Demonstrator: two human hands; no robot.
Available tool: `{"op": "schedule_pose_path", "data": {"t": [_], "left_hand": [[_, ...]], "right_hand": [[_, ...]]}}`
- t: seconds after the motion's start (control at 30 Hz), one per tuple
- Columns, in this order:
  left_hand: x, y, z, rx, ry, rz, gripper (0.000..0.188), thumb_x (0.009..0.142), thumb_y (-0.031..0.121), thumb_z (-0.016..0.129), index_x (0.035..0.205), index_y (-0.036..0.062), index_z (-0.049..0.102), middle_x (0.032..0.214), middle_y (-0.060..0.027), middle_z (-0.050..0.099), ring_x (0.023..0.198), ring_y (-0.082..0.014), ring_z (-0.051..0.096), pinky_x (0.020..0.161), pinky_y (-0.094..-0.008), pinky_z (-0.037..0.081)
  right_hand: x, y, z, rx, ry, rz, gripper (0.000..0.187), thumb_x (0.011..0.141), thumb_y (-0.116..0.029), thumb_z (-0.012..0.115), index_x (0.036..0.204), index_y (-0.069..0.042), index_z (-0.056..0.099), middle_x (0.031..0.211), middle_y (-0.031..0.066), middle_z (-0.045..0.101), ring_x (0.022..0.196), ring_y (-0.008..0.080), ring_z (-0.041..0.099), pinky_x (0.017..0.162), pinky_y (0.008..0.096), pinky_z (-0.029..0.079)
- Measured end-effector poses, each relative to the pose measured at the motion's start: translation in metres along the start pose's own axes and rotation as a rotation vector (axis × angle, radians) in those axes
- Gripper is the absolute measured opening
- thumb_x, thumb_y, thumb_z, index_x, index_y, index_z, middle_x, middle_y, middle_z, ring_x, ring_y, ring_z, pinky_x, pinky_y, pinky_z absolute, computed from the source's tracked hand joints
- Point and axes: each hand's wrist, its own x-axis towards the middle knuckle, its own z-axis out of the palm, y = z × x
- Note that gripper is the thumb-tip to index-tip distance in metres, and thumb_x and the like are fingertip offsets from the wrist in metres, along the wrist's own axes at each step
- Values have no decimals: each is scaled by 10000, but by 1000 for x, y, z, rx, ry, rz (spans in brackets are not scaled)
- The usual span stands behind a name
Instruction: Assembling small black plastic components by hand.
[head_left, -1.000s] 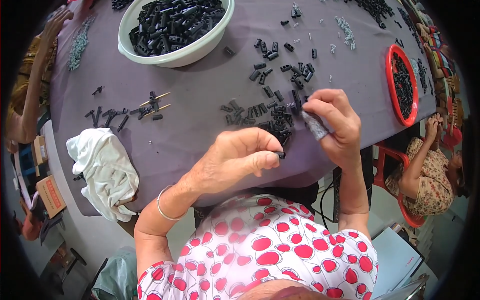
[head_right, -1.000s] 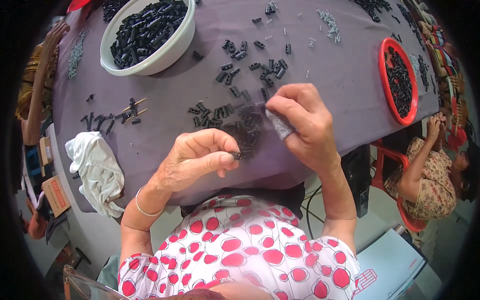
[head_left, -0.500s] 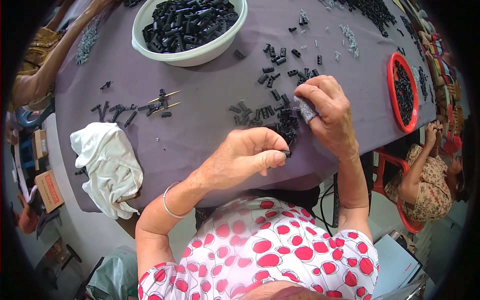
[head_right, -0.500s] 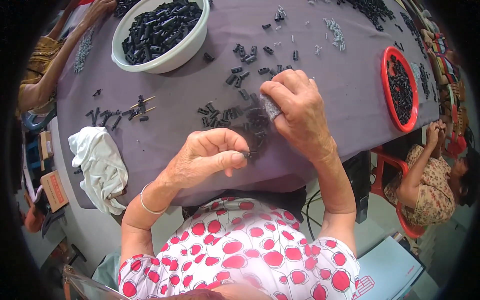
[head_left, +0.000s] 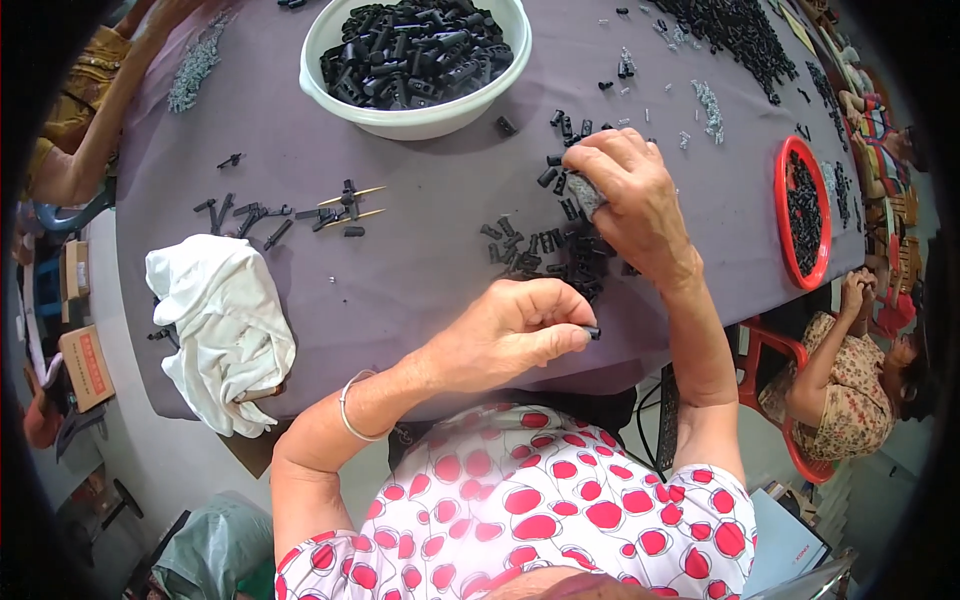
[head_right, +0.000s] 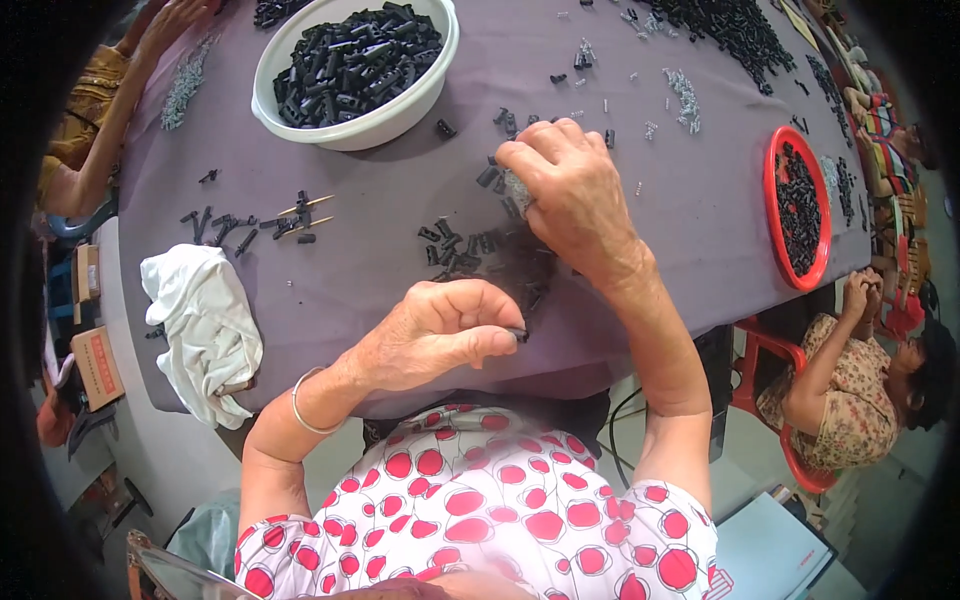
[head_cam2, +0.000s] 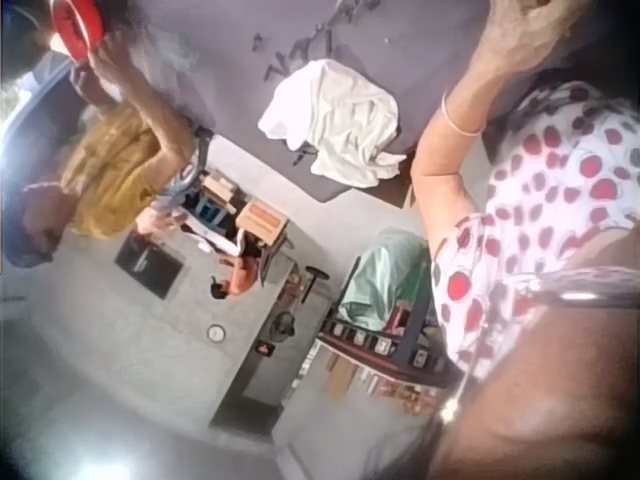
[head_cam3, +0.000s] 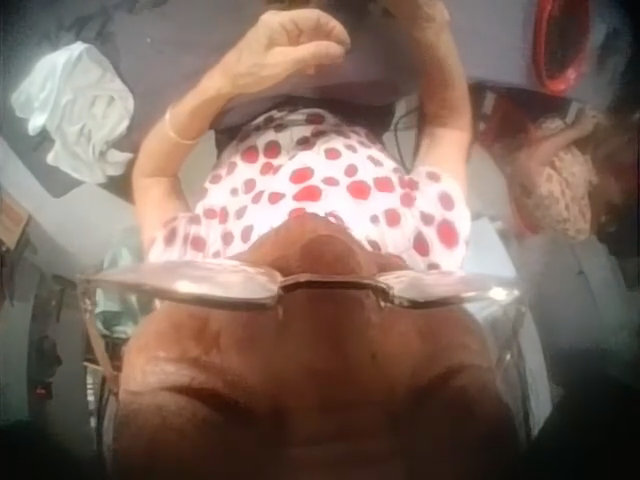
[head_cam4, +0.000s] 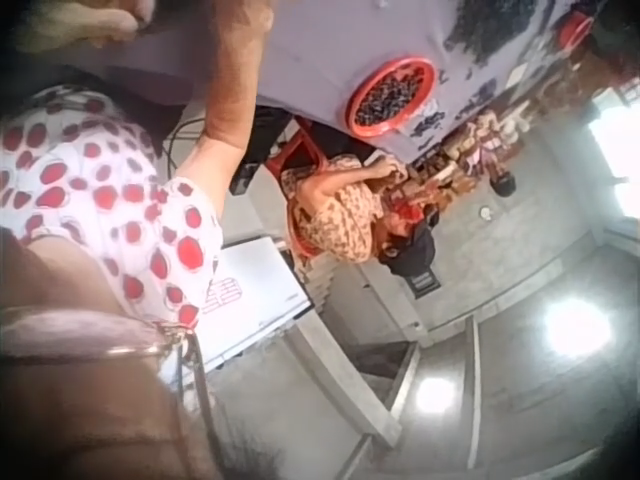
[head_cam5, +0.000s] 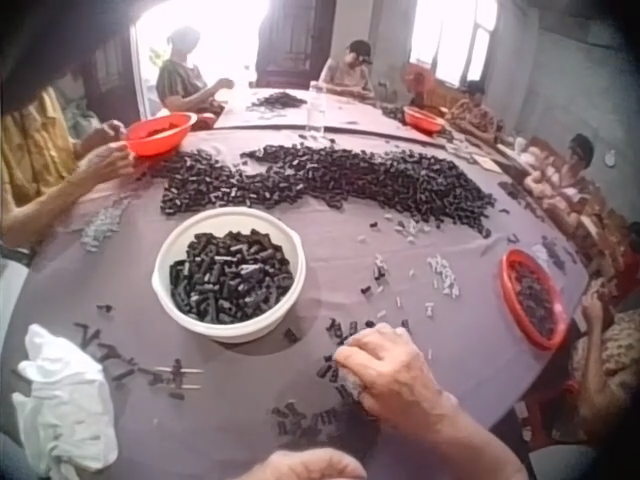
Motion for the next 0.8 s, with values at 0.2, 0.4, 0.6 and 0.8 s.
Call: {"op": "schedule_pose_path", "data": {"t": [0.2, 0.4, 0.6, 0.8], "left_hand": [[-1, 0, 0, -5, 2, 21, 187, 905, 142, 667, 1016, -5, 640, 837, -7, 646, 723, -52, 569, 627, -224, 506], [0, 3, 0, -50, 56, 68, 181, 905, 130, 665, 1015, -12, 637, 838, -16, 656, 696, -56, 577, 620, -214, 501], [1, 6, -7, -188, 193, 162, 174, 922, 101, 638, 1050, -17, 626, 865, -60, 669, 676, -83, 593, 613, -214, 491], [3, 2, -10, -219, 301, 212, 178, 928, 108, 636, 1051, -20, 627, 878, -70, 670, 683, -89, 599, 622, -218, 503]], "right_hand": [[6, 8, 7, -30, -119, -45, 367, 628, 77, 600, 965, -68, 612, 862, 68, 574, 864, 265, 573, 725, 380, 451], [1, 6, 9, -11, -98, -31, 405, 611, 81, 594, 986, -72, 613, 847, 74, 563, 849, 264, 574, 714, 372, 450], [-8, 4, 5, 149, 72, 63, 393, 596, 95, 586, 961, -47, 623, 878, 107, 586, 819, 300, 593, 699, 373, 483], [-28, -15, -21, 1160, -21, 636, 165, 820, 37, 660, 984, 16, 647, 889, 9, 647, 777, 61, 599, 662, 199, 467]]}}
